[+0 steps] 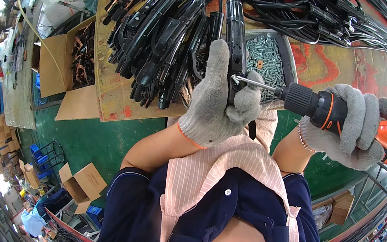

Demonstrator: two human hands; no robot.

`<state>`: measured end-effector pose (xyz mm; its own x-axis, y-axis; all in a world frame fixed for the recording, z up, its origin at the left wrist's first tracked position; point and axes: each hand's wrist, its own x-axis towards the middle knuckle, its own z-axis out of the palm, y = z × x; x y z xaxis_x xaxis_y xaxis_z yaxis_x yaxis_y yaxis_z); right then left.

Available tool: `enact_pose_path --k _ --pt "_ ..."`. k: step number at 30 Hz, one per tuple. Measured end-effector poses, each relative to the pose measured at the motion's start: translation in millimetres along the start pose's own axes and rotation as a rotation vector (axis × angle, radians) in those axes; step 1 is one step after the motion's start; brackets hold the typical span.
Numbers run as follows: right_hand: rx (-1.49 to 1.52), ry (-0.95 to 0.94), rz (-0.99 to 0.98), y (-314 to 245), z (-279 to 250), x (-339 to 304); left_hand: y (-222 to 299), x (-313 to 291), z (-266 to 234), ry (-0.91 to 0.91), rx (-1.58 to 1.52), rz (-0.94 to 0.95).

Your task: The person inserts screws into black plastic handles and plastic components using an electric screwdriver at a factory workbench.

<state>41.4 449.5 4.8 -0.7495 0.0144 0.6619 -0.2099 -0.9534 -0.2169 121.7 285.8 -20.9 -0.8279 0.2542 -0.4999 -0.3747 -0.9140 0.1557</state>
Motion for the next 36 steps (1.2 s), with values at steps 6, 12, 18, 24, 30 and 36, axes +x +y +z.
enact_pose_path --k 6,12,18,24,30,36 --pt "0.009 0.017 -0.059 -0.3 2.5 5.4 -1.1 2.8 5.2 -0.019 0.012 -0.015" --pt "-0.002 0.021 -0.007 4.1 2.5 3.5 3.3 2.6 -1.8 -0.049 -0.058 -0.031" --pt "0.06 0.013 0.027 -3.0 -0.7 1.4 2.7 2.1 1.0 -0.025 -0.029 -0.006" --pt "0.065 0.05 0.025 4.1 3.6 -3.0 5.4 -0.5 -10.0 -0.109 -0.02 0.006" --pt "0.085 -0.198 0.281 -12.6 -11.5 5.1 0.8 -0.8 -17.8 -0.116 0.072 0.056" --pt "0.035 0.01 0.269 -29.1 -13.6 9.1 -2.1 2.8 -35.1 -0.107 0.167 0.078"
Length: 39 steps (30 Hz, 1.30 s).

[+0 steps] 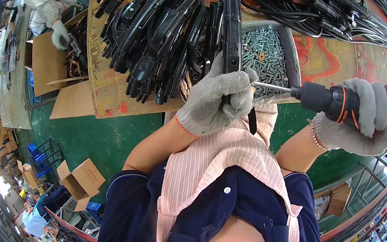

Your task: The person inserts screws into black plastic handles and plastic components using an electric screwdriver at a factory workbench.

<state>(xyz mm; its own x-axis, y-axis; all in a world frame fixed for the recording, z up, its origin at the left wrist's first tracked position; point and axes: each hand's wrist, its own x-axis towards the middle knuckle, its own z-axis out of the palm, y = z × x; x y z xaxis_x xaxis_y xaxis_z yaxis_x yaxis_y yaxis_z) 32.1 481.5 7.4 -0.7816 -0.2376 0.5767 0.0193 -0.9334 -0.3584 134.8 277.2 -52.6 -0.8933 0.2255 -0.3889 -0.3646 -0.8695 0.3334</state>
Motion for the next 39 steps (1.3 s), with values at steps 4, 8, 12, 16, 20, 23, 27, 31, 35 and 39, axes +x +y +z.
enact_pose_path --k 4,8,12,16,20,23,27,31,35,39 --pt "-0.173 0.206 -0.07 14.0 8.7 -11.3 -14.7 10.9 -27.9 0.034 -0.06 -0.012" --pt "-0.311 0.201 0.037 27.6 17.1 -21.4 -25.8 20.1 -15.0 0.404 0.073 0.047" --pt "-0.383 0.247 0.016 37.9 16.4 -29.8 -27.5 21.1 -32.8 0.306 0.161 0.002" --pt "-0.359 0.277 0.052 40.3 18.9 -31.7 -29.5 22.2 -34.1 0.257 0.165 0.005" --pt "-0.349 0.263 0.097 34.4 19.9 -33.9 -28.5 20.9 -30.0 0.324 0.124 -0.017" --pt "-0.386 0.209 0.109 33.2 24.7 -35.5 -30.5 20.3 -37.4 0.276 0.135 -0.048" --pt "-0.541 0.343 -0.041 42.8 42.6 -44.7 -31.1 21.1 -25.3 0.34 0.242 -0.017" --pt "-0.746 0.34 -0.072 49.3 47.1 -48.4 -39.6 24.6 -29.9 0.304 0.276 0.026" --pt "-0.755 0.326 -0.095 58.9 41.5 -48.2 -41.2 27.5 -35.3 0.293 0.231 0.032" --pt "-0.639 0.34 -0.1 57.0 30.4 -46.9 -38.7 25.4 -34.0 0.286 0.23 0.011"
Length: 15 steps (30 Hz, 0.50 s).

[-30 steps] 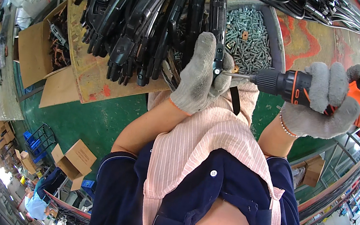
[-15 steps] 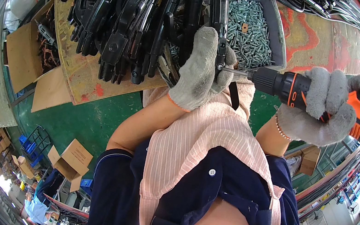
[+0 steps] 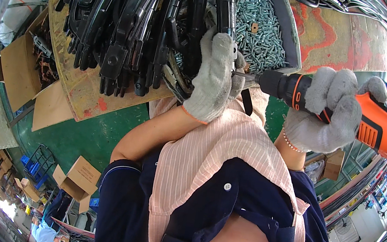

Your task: The person inserts screws into black plastic handles and plastic components using an electric screwdriver at a factory workbench.

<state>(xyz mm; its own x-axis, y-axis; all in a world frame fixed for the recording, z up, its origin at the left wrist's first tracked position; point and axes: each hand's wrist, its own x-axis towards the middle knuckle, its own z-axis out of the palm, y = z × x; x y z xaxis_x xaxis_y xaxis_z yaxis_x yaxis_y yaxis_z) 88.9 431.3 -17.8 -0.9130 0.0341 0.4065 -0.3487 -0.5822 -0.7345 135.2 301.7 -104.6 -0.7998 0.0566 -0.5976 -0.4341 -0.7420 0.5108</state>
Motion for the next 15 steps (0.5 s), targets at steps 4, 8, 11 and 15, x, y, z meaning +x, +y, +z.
enact_pose_path --k 4,8,11,15 --pt "-0.065 -0.078 -0.029 -1.9 3.0 3.4 -2.4 0.9 3.4 0.084 -0.083 -0.007" --pt "-0.021 -0.072 0.022 -2.5 3.5 7.5 8.9 -11.1 15.4 0.131 0.018 0.062" --pt "0.252 -0.177 0.095 -2.2 -8.3 25.5 10.3 -11.4 10.1 0.044 -0.022 0.087" --pt "0.125 -0.062 -0.03 -2.7 -30.4 44.1 15.2 -14.3 13.9 0.069 0.062 0.052"
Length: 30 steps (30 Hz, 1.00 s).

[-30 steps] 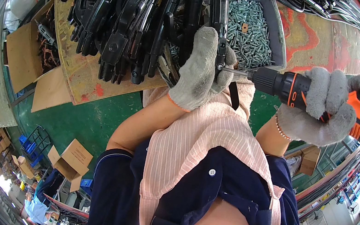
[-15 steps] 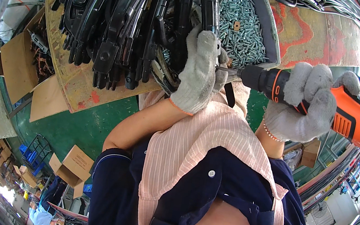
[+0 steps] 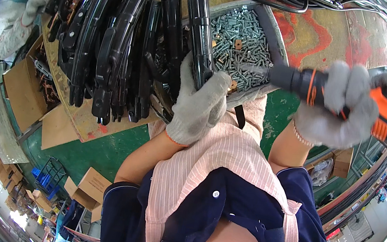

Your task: The person inserts screws into black plastic handles and plastic components using an electric screwdriver at a factory workbench.

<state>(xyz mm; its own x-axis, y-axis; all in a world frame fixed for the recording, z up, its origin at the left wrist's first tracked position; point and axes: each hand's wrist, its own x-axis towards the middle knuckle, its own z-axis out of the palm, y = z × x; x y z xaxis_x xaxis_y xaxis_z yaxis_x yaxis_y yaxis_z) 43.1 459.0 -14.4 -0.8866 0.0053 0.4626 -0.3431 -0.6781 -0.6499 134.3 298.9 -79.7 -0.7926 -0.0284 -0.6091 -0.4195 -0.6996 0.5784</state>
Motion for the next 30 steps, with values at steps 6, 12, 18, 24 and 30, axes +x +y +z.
enact_pose_path --k 6,12,18,24,30 --pt "-0.267 0.183 -0.085 41.4 -27.4 16.4 0.8 0.6 -1.7 0.05 0.089 -0.013" --pt "-0.275 0.223 -0.067 50.1 -43.2 20.0 -0.6 2.2 -4.6 0.074 0.095 -0.016" --pt "-0.119 0.221 -0.008 47.8 -46.1 15.1 0.4 2.0 -8.2 0.066 0.076 -0.08" --pt "-0.394 0.248 -0.043 48.2 -44.5 16.6 -0.7 2.0 -6.0 0.063 0.111 -0.073" --pt "-0.11 0.284 -0.041 30.8 -54.7 25.3 0.7 0.6 -2.8 0.043 0.024 -0.017"
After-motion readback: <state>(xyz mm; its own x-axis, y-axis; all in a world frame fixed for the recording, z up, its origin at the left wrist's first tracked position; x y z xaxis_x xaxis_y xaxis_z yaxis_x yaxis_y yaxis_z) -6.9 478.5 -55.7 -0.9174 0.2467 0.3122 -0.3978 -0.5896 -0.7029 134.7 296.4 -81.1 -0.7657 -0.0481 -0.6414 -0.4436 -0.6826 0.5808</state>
